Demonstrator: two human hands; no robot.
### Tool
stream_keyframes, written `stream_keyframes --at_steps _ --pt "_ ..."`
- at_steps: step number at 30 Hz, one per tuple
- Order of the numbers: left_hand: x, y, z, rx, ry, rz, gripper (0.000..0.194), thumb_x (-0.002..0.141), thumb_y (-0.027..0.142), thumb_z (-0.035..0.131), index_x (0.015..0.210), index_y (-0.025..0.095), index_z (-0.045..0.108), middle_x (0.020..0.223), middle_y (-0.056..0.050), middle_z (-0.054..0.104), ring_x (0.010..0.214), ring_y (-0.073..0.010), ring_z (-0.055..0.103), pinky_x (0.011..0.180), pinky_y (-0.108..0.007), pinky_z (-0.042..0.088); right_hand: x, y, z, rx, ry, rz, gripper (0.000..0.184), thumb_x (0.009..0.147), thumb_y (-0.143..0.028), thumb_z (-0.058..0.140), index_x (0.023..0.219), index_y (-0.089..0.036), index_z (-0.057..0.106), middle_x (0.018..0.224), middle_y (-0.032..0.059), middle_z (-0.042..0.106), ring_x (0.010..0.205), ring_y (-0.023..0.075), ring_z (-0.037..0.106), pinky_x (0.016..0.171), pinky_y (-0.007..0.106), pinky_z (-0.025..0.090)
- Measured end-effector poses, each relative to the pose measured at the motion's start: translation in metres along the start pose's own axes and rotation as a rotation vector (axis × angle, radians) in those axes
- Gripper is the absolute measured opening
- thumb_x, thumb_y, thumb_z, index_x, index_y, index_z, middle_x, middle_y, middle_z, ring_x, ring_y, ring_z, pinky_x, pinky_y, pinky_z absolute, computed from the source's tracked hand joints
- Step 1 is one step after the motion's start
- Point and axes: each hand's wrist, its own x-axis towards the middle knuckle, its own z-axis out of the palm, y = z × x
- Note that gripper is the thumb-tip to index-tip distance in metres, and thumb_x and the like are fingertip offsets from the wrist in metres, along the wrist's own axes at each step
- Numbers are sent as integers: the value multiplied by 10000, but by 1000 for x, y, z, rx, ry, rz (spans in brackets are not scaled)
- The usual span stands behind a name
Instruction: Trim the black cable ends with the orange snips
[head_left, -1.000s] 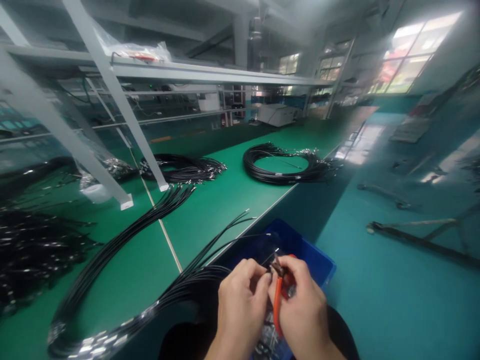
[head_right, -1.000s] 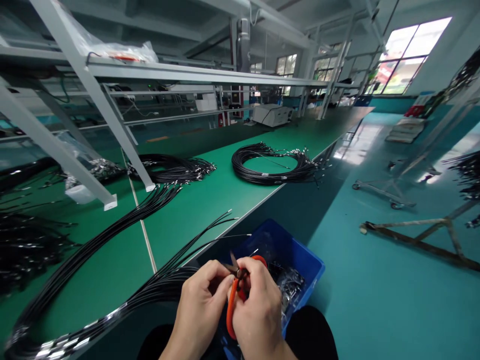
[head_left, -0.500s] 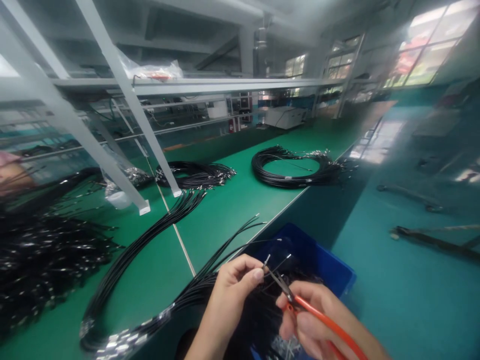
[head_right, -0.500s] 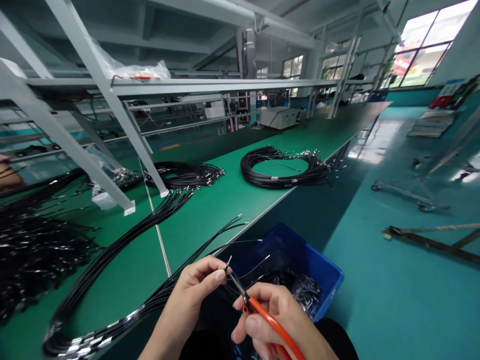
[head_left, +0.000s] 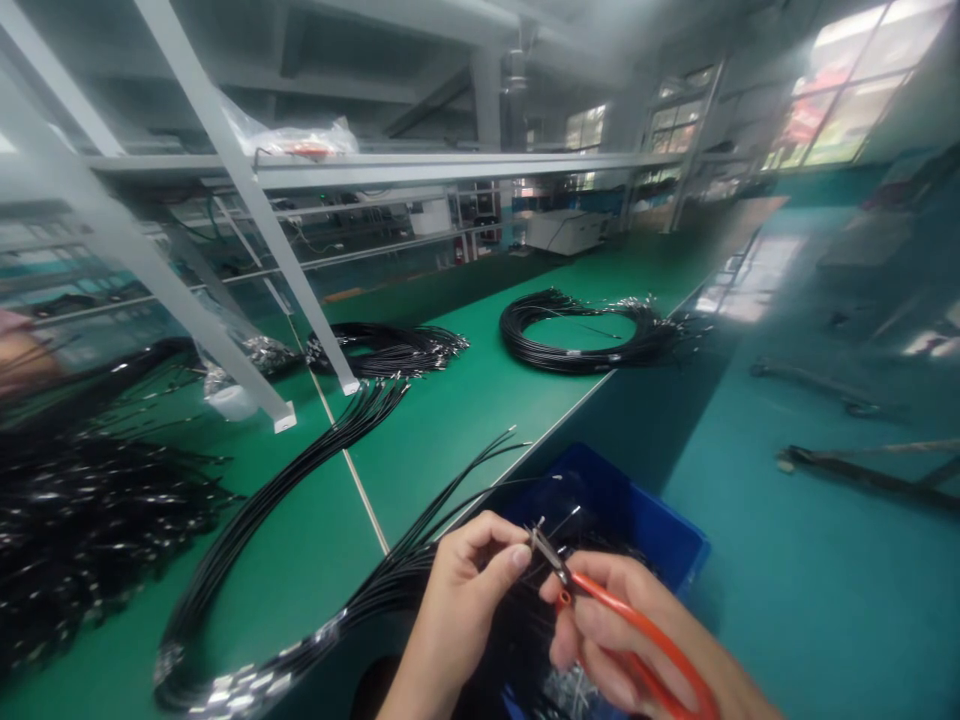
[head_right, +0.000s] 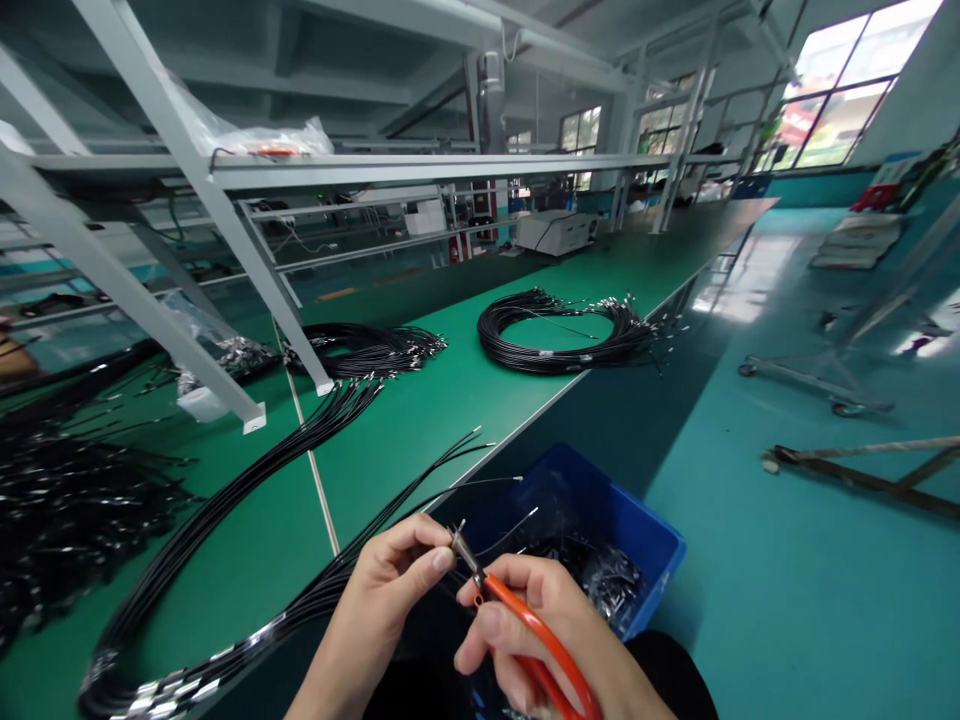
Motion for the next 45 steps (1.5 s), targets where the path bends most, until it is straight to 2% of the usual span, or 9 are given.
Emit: stream_keyframes --at_steps 11,16,18,22,25,27,32,38,45 --pt "-1 -8 -1 46 45 39 89 803 224 622 737 167 640 710 7 601 684 -136 521 662 -223 407 6 4 -2 13 3 41 379 748 -469 638 916 -133 584 633 53 666 344 20 359 352 139 269" --pt "-1 -9 -1 49 46 30 106 806 232 614 728 164 638 701 9 595 680 -134 513 664 -221 403 15 11 -9 -77 -95 73 283 729 -387 660 838 -156 539 542 24 652 242 14 317 266 129 214" --pt "-1 -8 -2 45 56 16 101 800 241 621 738 164 645 710 8 604 689 -133 515 670 -216 400 16 14 -11 -154 -92 76 233 695 -304 691 805 -163 542 524 7 645 265 27 365 299 135 271" --pt "-1 -4 -4 33 51 -16 115 788 263 634 745 157 647 702 9 603 690 -130 503 669 -208 385 16 16 -9 -121 103 -123 237 606 -158 736 795 -171 593 534 -47 595 485 91 541 490 186 408" --pt "-3 -1 -3 8 15 -44 148 800 272 615 723 147 633 682 12 581 674 -125 477 664 -208 375 20 9 -1 -94 339 -337 304 622 -163 746 884 -207 597 697 -19 652 667 132 594 635 227 459" --pt "-4 0 -3 5 7 -46 152 798 275 617 721 145 629 672 15 568 660 -122 462 652 -209 369 25 4 7 -66 395 -414 315 662 -200 740 931 -232 578 792 -3 668 764 153 604 708 251 472" --pt "-9 -1 0 66 18 -28 160 796 286 626 732 140 641 670 8 571 661 -132 468 645 -222 366 38 3 23 30 364 -461 308 670 -183 756 909 -242 570 756 -33 633 729 125 582 665 204 465" --pt "-11 4 0 -196 -13 -75 138 805 219 606 692 142 627 667 6 616 681 -130 527 697 -218 388 40 18 27 281 206 -406 295 729 -141 689 958 -246 536 762 -34 618 655 107 561 611 205 451" --pt "-13 9 -3 -236 -11 -76 175 816 195 572 661 128 617 664 -14 612 671 -141 526 680 -231 385 42 17 31 333 201 -392 279 732 -172 690 966 -219 546 725 -23 596 564 93 495 543 207 408"
